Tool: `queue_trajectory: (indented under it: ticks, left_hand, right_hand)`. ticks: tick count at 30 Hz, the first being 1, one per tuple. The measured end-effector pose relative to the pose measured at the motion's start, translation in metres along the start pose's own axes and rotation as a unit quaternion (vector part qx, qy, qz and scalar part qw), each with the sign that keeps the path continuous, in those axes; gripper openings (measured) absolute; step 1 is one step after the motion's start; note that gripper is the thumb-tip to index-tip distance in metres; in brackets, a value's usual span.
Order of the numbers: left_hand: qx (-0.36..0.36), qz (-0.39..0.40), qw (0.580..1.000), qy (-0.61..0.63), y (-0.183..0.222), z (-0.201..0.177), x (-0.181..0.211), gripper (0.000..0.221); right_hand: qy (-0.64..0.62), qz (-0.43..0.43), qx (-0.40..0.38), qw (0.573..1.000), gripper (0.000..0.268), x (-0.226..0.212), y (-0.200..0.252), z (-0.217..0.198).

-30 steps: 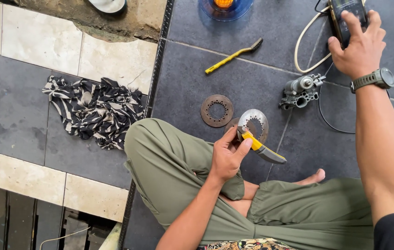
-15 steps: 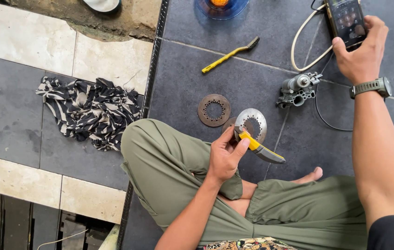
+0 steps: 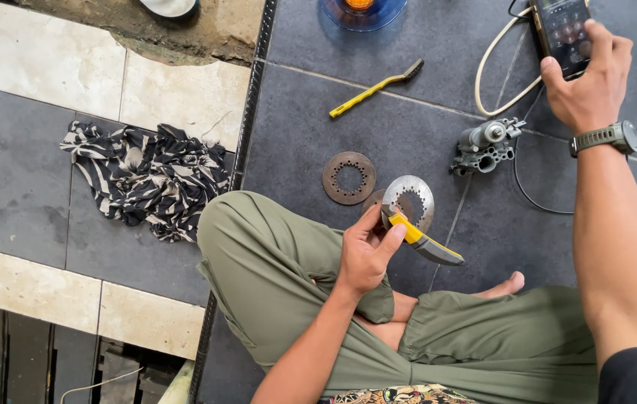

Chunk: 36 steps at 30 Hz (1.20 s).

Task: Scraping debris or rust off a motorcycle clutch plate using a small hand tool while sitting on the floor.

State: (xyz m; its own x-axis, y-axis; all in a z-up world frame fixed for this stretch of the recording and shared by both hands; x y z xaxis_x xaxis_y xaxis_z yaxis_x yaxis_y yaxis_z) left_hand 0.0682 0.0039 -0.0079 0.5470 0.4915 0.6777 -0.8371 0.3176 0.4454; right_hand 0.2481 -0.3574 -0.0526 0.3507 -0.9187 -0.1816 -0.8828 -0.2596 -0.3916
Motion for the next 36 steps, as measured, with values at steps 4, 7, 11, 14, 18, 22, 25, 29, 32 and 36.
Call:
queue_trajectory:
  ticks: [4,7,11,14,18,22,25,29,32,36]
  left_hand:
    - [-0.001,-0.001,1.000,-0.002,0.000,0.000,-0.001,0.032]
    - [0.000,0.002,1.000,0.008,0.000,-0.002,-0.003,0.036]
    - [0.000,0.002,1.000,0.007,0.000,0.000,0.000,0.036]
    - [0.001,-0.002,1.000,0.005,-0.001,-0.001,-0.002,0.034]
    - [0.001,0.008,1.000,0.000,-0.001,0.000,-0.003,0.040]
    - [0.017,-0.004,1.000,-0.007,-0.001,-0.001,-0.013,0.043]
    - [0.045,0.084,0.992,-0.084,-0.006,0.002,-0.012,0.038]
    - [0.055,0.089,0.989,-0.101,-0.002,-0.002,-0.015,0.035]
    - [0.039,0.102,0.992,-0.068,-0.005,-0.001,-0.014,0.033]
    - [0.034,0.110,0.991,-0.061,-0.001,0.007,-0.003,0.037]
  right_hand:
    - [0.061,-0.014,-0.004,0.998,0.050,0.012,0.003,0.009]
    - [0.001,0.007,0.015,1.000,0.050,-0.010,-0.002,-0.005]
    - [0.035,-0.021,0.010,0.999,0.046,-0.006,0.004,0.000]
    - [0.064,-0.038,-0.002,0.997,0.050,-0.003,-0.002,0.001]
    - [0.019,-0.016,0.063,0.998,0.049,-0.051,-0.024,-0.049]
    - [-0.146,-0.110,0.081,0.980,0.027,-0.164,-0.017,-0.093]
    - [-0.252,-0.142,-0.101,0.952,0.049,-0.231,0.030,-0.076]
    - [-0.286,-0.121,-0.155,0.938,0.061,-0.279,0.057,-0.083]
    - [-0.285,-0.083,-0.168,0.940,0.046,-0.279,0.062,-0.076]
    - [-0.303,-0.062,-0.174,0.935,0.045,-0.279,0.061,-0.078]
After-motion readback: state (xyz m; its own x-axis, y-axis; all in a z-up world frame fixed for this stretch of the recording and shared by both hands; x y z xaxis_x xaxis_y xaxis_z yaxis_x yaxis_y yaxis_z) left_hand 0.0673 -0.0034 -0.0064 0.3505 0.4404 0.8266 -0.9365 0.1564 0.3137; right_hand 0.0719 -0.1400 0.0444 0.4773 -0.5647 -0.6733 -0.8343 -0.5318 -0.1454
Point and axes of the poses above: each hand's wrist, its own y-axis away from the middle knuckle, its own z-axis out of the palm, x = y × z, the point moved 7 cm from there along -y, towards the middle knuckle, and after that the axes turned 12 degrees about -z, right-handed, at the moved point
